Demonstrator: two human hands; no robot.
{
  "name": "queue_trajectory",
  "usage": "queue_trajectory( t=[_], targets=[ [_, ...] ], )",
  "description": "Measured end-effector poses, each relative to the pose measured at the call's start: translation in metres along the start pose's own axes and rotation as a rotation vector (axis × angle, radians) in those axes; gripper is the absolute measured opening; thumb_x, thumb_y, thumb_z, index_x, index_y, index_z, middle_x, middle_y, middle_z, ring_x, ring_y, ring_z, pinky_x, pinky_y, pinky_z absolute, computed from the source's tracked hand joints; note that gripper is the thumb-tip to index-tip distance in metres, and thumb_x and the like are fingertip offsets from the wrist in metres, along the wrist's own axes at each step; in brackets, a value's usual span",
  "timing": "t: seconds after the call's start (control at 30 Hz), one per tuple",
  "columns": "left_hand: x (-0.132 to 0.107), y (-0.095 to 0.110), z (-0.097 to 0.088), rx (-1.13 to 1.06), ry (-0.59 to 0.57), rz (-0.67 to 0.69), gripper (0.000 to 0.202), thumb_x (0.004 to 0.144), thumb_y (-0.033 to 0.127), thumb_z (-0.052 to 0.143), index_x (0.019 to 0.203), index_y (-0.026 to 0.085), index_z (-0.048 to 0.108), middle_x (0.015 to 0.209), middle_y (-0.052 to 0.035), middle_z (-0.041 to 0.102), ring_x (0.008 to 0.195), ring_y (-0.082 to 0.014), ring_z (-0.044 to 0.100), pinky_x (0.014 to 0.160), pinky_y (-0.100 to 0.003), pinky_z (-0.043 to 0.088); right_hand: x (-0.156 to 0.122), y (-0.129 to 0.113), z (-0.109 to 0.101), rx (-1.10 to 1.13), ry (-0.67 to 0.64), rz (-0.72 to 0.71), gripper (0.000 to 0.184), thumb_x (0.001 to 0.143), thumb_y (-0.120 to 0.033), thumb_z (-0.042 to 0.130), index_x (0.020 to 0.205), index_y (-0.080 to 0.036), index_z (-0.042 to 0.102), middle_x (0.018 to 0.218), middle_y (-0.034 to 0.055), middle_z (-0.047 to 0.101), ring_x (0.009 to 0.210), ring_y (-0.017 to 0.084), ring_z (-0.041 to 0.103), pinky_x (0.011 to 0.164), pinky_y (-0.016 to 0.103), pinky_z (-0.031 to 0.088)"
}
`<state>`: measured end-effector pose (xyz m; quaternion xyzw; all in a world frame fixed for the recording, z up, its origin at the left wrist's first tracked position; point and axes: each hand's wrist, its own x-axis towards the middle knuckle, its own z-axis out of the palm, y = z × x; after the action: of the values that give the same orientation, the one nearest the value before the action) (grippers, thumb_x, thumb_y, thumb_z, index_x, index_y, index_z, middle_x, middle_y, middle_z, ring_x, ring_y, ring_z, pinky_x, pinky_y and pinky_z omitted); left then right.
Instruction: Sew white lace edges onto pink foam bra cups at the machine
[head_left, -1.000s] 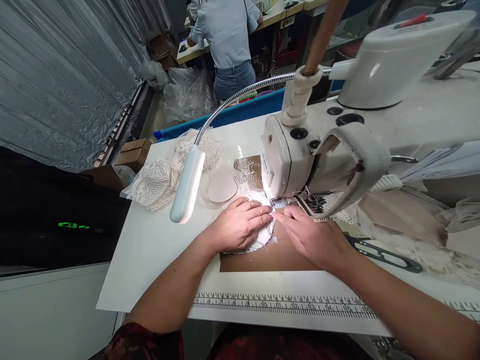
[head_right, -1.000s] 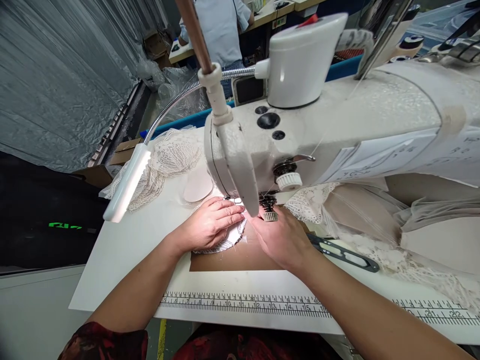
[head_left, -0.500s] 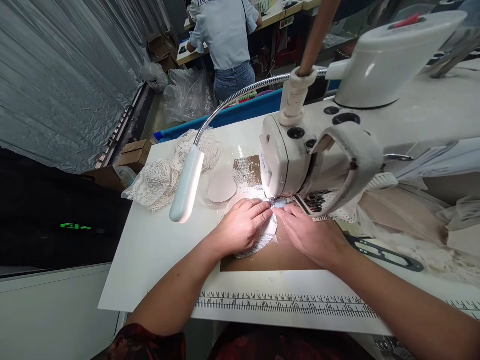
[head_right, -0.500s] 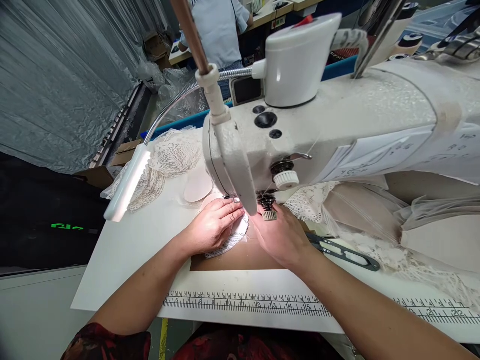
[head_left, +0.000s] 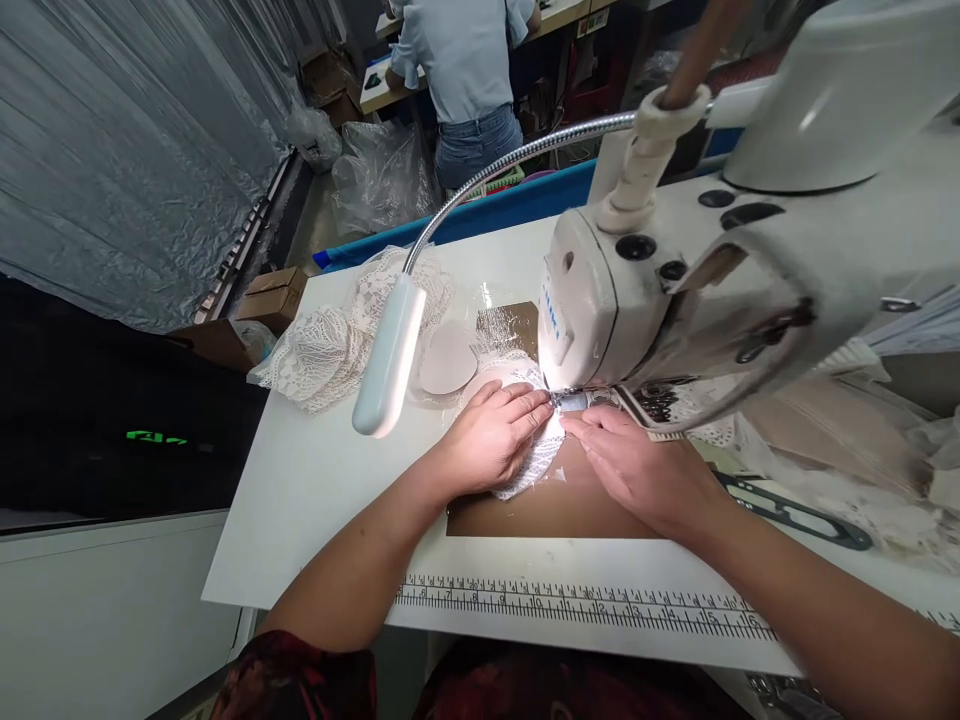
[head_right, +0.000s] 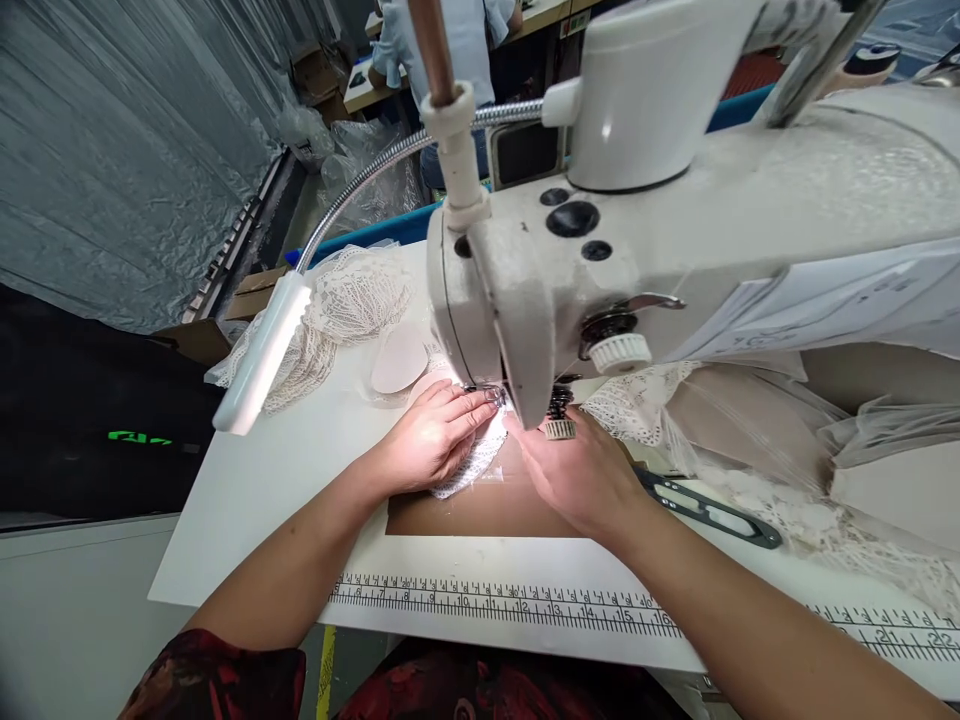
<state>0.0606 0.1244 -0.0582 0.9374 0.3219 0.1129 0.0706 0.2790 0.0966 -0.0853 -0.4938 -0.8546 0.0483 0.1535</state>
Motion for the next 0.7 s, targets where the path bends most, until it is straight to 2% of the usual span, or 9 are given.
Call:
queue_trajectory(
  t=[0.2, 0.4, 0.5, 0.57, 0.63, 0.7],
  targets=[
    [-0.0010, -0.0028, 0.0004, 0.021, 0.012, -0.056, 0.040, 0.093, 0.024, 0.037, 0.128, 0.010, 0.051, 0.130, -0.0150, 0.057, 0.120, -0.0288, 0.048, 0.098, -0.046, 0.038, 0.0051, -0.0014, -0.0016, 0.043, -0.013, -0.017, 0.040, 0.088, -0.020, 0.038, 0.117, -0.026, 0.065, 0.083, 0.0072, 0.064, 0.076, 0.019, 0.054, 0.066, 0.028, 0.043],
    [-0.0021, -0.0042, 0.0033, 0.075, 0.041, -0.104, 0.040, 0.092, 0.025, 0.041, 0.127, 0.012, 0.053, 0.127, -0.0155, 0.058, 0.120, -0.0311, 0.047, 0.097, -0.047, 0.038, 0.0091, -0.0036, -0.0047, 0.020, 0.011, -0.053, 0.041, 0.088, -0.016, 0.039, 0.119, -0.023, 0.065, 0.080, 0.0064, 0.064, 0.072, 0.017, 0.054, 0.066, 0.027, 0.042],
    [-0.0036, -0.0024, 0.0009, 0.088, 0.039, -0.071, 0.038, 0.093, 0.027, 0.041, 0.127, 0.014, 0.053, 0.130, -0.0150, 0.056, 0.120, -0.0312, 0.046, 0.094, -0.046, 0.039, 0.0069, -0.0014, -0.0044, 0.000, 0.021, -0.064, 0.042, 0.087, -0.012, 0.039, 0.117, -0.023, 0.066, 0.083, 0.0059, 0.066, 0.071, 0.016, 0.056, 0.065, 0.027, 0.043],
    [-0.0052, -0.0005, -0.0016, 0.075, 0.023, -0.020, 0.037, 0.094, 0.029, 0.040, 0.125, 0.016, 0.054, 0.133, -0.0141, 0.053, 0.120, -0.0305, 0.046, 0.093, -0.046, 0.038, 0.0054, 0.0007, -0.0042, -0.003, 0.050, -0.088, 0.041, 0.087, -0.011, 0.039, 0.116, -0.021, 0.067, 0.091, 0.0073, 0.068, 0.076, 0.017, 0.058, 0.071, 0.028, 0.045],
    [-0.0070, 0.0014, -0.0034, 0.047, 0.009, 0.027, 0.036, 0.094, 0.032, 0.041, 0.123, 0.017, 0.056, 0.134, -0.0137, 0.052, 0.122, -0.0295, 0.045, 0.094, -0.045, 0.038, 0.0045, 0.0018, -0.0045, -0.001, 0.077, -0.113, 0.039, 0.087, -0.012, 0.040, 0.114, -0.020, 0.068, 0.099, 0.0088, 0.069, 0.083, 0.018, 0.060, 0.076, 0.030, 0.046],
    [-0.0087, 0.0029, -0.0042, 0.014, 0.010, 0.060, 0.036, 0.093, 0.035, 0.042, 0.120, 0.016, 0.057, 0.133, -0.0136, 0.054, 0.122, -0.0288, 0.045, 0.097, -0.045, 0.037, 0.0043, 0.0016, -0.0055, -0.006, 0.096, -0.113, 0.038, 0.088, -0.013, 0.040, 0.112, -0.020, 0.068, 0.102, 0.0087, 0.069, 0.083, 0.019, 0.060, 0.074, 0.030, 0.045]
  ],
)
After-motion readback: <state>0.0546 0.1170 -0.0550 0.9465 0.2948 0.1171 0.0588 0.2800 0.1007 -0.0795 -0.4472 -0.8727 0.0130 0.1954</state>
